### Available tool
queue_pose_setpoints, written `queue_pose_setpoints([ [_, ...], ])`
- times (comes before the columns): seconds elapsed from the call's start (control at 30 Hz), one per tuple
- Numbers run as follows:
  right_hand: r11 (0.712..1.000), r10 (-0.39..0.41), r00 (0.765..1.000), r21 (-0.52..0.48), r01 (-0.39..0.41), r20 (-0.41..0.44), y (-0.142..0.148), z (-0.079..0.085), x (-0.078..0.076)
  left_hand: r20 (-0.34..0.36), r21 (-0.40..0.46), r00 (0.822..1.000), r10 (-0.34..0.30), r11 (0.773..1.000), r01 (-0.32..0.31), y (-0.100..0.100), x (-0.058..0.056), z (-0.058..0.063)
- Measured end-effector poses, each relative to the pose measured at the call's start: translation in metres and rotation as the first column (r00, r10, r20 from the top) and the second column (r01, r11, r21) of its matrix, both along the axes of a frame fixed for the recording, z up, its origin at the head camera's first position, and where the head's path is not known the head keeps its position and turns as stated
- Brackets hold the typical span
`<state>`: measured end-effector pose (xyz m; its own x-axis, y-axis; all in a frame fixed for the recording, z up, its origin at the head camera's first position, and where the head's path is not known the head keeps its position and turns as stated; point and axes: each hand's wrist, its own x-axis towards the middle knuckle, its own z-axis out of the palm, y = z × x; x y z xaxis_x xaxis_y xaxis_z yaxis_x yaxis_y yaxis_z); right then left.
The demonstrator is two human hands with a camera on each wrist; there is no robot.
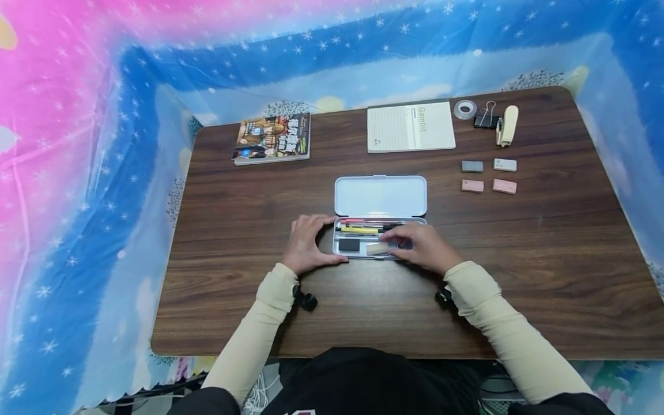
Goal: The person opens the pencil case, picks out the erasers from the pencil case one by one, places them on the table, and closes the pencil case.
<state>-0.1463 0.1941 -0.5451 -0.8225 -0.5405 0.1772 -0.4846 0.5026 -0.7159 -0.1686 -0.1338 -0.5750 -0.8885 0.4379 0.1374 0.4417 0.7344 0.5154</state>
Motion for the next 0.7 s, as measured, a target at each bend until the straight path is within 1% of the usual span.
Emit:
queue_pose_setpoints([
  [0.13, 1.0, 0.014, 1.0, 0.008, -0.014, -0.014, -0.002, -0.001, -0.001, 0.002, 0.002, 1.0, 0.0, 1.0, 0.0, 0.0, 0.0, 0.0],
  [0.23, 1.0, -0.002, 1.0, -0.004, 0.002, -0.013, -0.002, -0.002, 0.0, 0.006, 0.005, 1.0, -0.001, 1.0, 0.001, 0.001, 0.0, 0.001],
  [0.33, 0.999, -0.029, 0.999, -0.041, 0.03, 0.018, -0.001, -0.004, 0.002, 0.013, 0.009, 1.0, -0.003, 1.0, 0.003, 0.001, 0.0, 0.001],
  [0.43, 0.993, -0.048, 0.996, -0.106, 0.055, 0.071, 0.001, -0.006, 0.004, 0.018, 0.011, 1.0, -0.006, 1.0, 0.006, 0.001, 0.001, 0.002],
  [0.57, 0.975, -0.07, 0.989, -0.202, 0.097, 0.134, 0.009, -0.006, 0.003, 0.022, 0.008, 1.0, -0.005, 1.0, 0.005, 0.001, 0.001, 0.002],
  [0.67, 0.951, -0.095, 0.981, -0.277, 0.14, 0.17, 0.022, -0.003, 0.0, 0.021, 0.007, 1.0, 0.0, 1.0, 0.0, 0.001, 0.0, 0.002],
  [0.7, 0.941, -0.114, 0.977, -0.296, 0.165, 0.182, 0.027, -0.002, -0.002, 0.021, 0.006, 1.0, 0.001, 1.0, -0.002, 0.001, 0.0, 0.002],
])
